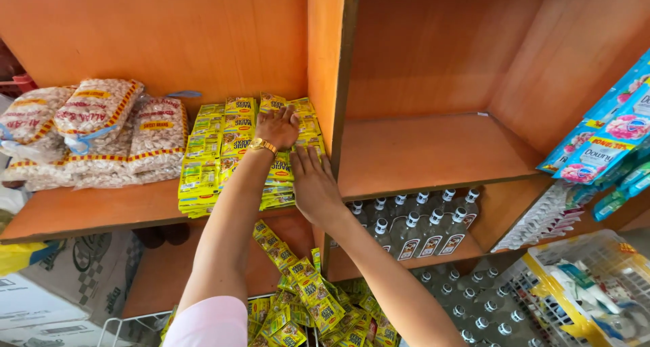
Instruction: Stocking seasoning packets onto a shelf in a grocery store.
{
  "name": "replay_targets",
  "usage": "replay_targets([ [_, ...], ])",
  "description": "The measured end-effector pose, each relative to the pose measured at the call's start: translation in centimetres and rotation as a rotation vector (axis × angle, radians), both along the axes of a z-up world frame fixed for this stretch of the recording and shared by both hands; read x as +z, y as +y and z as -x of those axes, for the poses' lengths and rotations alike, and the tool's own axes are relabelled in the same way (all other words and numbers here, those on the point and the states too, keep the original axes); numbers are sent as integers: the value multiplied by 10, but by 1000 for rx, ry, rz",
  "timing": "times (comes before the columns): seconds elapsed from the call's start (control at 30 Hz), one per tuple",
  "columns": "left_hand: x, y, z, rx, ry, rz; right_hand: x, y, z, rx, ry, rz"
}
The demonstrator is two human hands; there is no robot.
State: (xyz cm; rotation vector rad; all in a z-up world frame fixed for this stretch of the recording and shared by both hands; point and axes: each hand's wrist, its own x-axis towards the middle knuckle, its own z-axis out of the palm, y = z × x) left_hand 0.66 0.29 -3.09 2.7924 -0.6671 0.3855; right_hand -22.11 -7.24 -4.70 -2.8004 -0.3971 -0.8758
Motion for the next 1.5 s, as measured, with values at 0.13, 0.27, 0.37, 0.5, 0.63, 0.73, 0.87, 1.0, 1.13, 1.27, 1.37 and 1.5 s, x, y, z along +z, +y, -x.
replay_targets([
  [0.13, 2, 17, -5, 4, 18, 40, -7, -3, -13, -46, 38, 27],
  [0.27, -14, 38, -4, 76, -6, -29, 2, -5, -11, -25, 32, 51],
  [0.37, -13, 42, 6, 87, -67, -11, 11, -8, -22, -32, 90, 124],
  [0.5, -21, 42, -1, 57, -92, 74, 5, -14, -66, -5, -1, 13],
  [0.63, -26, 41, -6, 43, -141, 93, 1, -21, -128, -26, 140, -161],
  [0.73, -20, 40, 4, 62, -126, 90, 14, -18, -146, -119, 309, -99],
  [0.87, -19, 39, 9, 68, -118, 87, 8, -23, -161, -181, 374, -51],
  [1.0, -26, 37, -5, 30, -128, 142, 14, -26, -167, -152, 339, -67],
  [1.13, -27, 30, -1, -39, -276, 133, 2, -43, -205, -72, 83, -206],
  [1.27, -34, 39, 42, 13, -243, 7, -42, -51, -252, -23, -8, -215],
  [1.37, -41, 41, 54, 30, -201, 63, -52, -49, -244, -102, 52, -179],
  [1.5, -33, 49, 60, -5, -205, 145, -32, -40, -219, -129, 113, 29],
])
